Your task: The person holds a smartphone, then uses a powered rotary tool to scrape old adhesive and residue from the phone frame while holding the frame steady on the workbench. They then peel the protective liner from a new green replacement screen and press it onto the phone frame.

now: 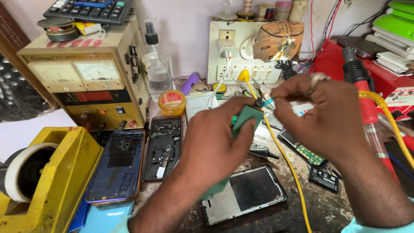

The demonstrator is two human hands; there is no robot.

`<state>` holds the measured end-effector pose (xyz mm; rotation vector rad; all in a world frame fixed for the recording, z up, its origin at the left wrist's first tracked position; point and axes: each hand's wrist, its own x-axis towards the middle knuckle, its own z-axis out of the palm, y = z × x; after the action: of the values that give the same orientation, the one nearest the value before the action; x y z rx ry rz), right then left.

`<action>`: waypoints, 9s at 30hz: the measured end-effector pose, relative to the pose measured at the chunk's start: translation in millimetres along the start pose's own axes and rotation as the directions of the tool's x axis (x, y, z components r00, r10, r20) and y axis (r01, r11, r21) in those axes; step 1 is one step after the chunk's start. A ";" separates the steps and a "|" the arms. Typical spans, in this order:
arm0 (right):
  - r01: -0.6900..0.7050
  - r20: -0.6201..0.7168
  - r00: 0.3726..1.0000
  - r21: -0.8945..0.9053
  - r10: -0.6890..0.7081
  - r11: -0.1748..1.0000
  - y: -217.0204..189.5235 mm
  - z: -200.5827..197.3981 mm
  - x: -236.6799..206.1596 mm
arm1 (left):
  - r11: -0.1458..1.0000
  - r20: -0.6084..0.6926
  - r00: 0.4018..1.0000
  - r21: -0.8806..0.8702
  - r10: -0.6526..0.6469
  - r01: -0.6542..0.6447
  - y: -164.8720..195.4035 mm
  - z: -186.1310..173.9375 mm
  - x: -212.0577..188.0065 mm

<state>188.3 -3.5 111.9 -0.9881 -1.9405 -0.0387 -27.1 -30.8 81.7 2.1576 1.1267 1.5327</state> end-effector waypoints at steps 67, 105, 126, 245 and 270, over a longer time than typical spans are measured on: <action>0.390 -0.016 0.908 -0.332 -0.419 0.859 2.0 47.9 -43.4 | 0.427 0.193 0.942 -0.853 -0.274 0.299 -42.9 44.5 -4.9; -0.481 0.128 0.870 0.433 0.477 0.762 16.8 30.0 -46.9 | 0.220 0.098 0.914 -0.955 -0.393 0.197 -57.5 43.1 2.4; -0.194 0.065 0.979 0.014 0.192 0.981 -24.3 39.2 -76.8 | 0.180 0.093 0.901 -0.966 -0.423 0.184 -52.9 50.4 -1.3; 0.303 0.261 0.943 -0.429 -0.204 0.851 16.0 0.3 -63.7 | 0.453 0.481 0.805 -0.666 -0.347 0.593 -31.0 54.5 -15.0; 0.326 0.353 0.919 -0.438 -0.173 0.838 30.4 -6.1 -55.6 | 0.472 0.532 0.811 -0.665 -0.244 0.579 -32.5 53.8 -17.1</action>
<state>226.2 -19.9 63.4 -1.0973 -2.4021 -0.5952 4.0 -10.0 28.4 1.2860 0.5561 1.0168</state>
